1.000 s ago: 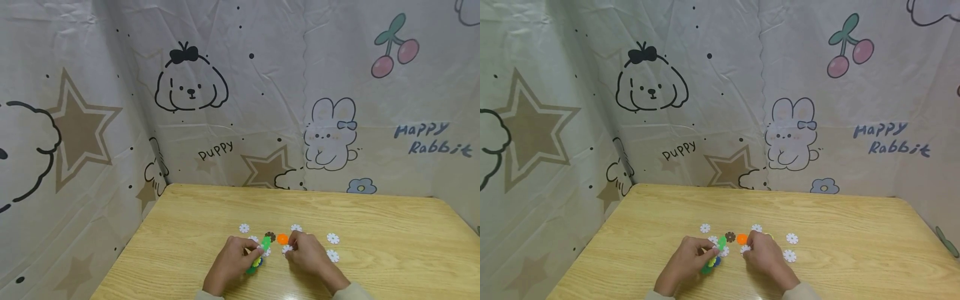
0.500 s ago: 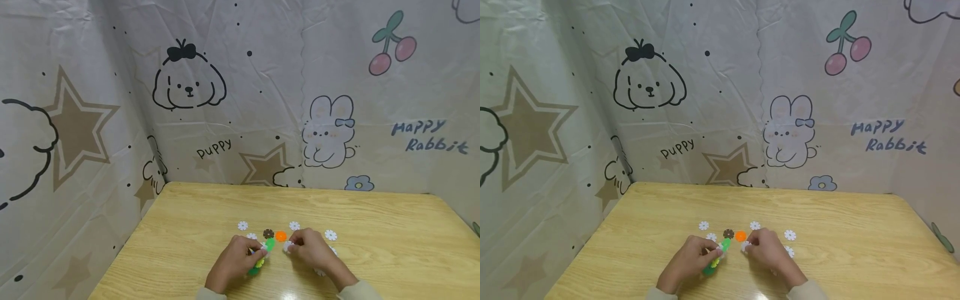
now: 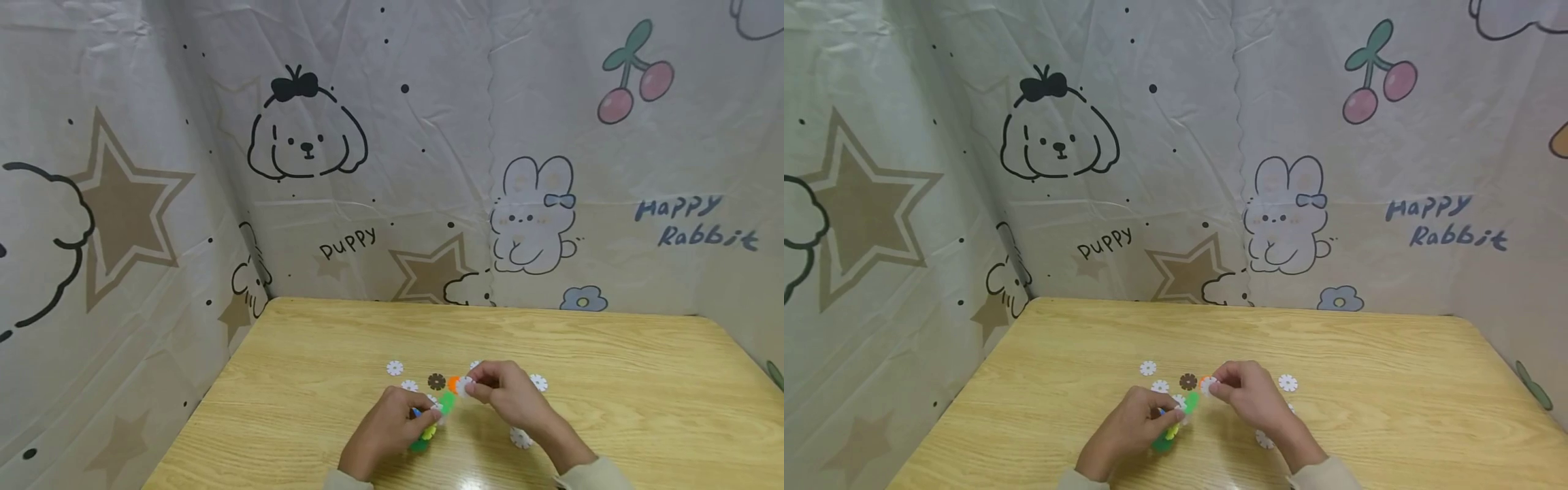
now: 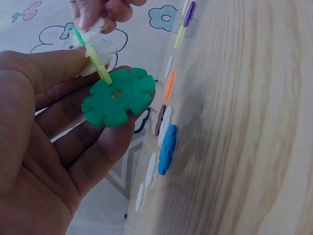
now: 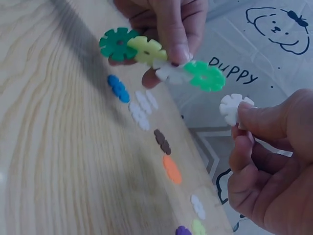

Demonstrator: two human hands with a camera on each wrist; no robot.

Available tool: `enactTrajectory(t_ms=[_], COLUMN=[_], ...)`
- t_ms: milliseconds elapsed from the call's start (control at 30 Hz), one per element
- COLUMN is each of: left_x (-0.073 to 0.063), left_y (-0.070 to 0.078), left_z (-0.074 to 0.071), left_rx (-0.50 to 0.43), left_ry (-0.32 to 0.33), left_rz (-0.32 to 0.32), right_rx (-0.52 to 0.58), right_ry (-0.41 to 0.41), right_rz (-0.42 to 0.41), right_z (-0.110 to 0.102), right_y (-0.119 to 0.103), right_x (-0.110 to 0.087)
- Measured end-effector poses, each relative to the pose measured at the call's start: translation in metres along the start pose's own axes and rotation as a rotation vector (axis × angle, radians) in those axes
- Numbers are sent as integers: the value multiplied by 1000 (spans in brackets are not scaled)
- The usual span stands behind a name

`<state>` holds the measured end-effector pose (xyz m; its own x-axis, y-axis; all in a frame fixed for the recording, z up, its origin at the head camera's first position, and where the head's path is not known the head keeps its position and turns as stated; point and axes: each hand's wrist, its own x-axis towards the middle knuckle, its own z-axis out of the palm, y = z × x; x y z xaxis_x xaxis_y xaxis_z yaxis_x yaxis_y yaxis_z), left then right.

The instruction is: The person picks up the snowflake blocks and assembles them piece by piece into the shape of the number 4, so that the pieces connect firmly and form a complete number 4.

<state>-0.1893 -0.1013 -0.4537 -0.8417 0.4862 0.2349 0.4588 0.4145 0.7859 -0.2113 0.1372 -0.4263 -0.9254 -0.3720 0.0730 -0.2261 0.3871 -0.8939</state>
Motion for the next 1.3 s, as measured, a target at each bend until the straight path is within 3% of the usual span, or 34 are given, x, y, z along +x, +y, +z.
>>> enactTrajectory(t_ms=[167, 633, 1100, 1300], left_x=[0, 1, 1, 1], left_y=[0, -1, -1, 1], left_z=[1, 4, 10, 11], left_rx=[1, 22, 19, 16], left_ry=[7, -2, 99, 117], left_rz=[17, 54, 66, 38], right_rx=[54, 63, 42, 36], right_ry=[-16, -28, 60, 66], right_rz=[-13, -19, -6, -2], right_z=[0, 2, 11, 12], right_y=[-4, -3, -3, -5], right_x=[0, 1, 1, 1])
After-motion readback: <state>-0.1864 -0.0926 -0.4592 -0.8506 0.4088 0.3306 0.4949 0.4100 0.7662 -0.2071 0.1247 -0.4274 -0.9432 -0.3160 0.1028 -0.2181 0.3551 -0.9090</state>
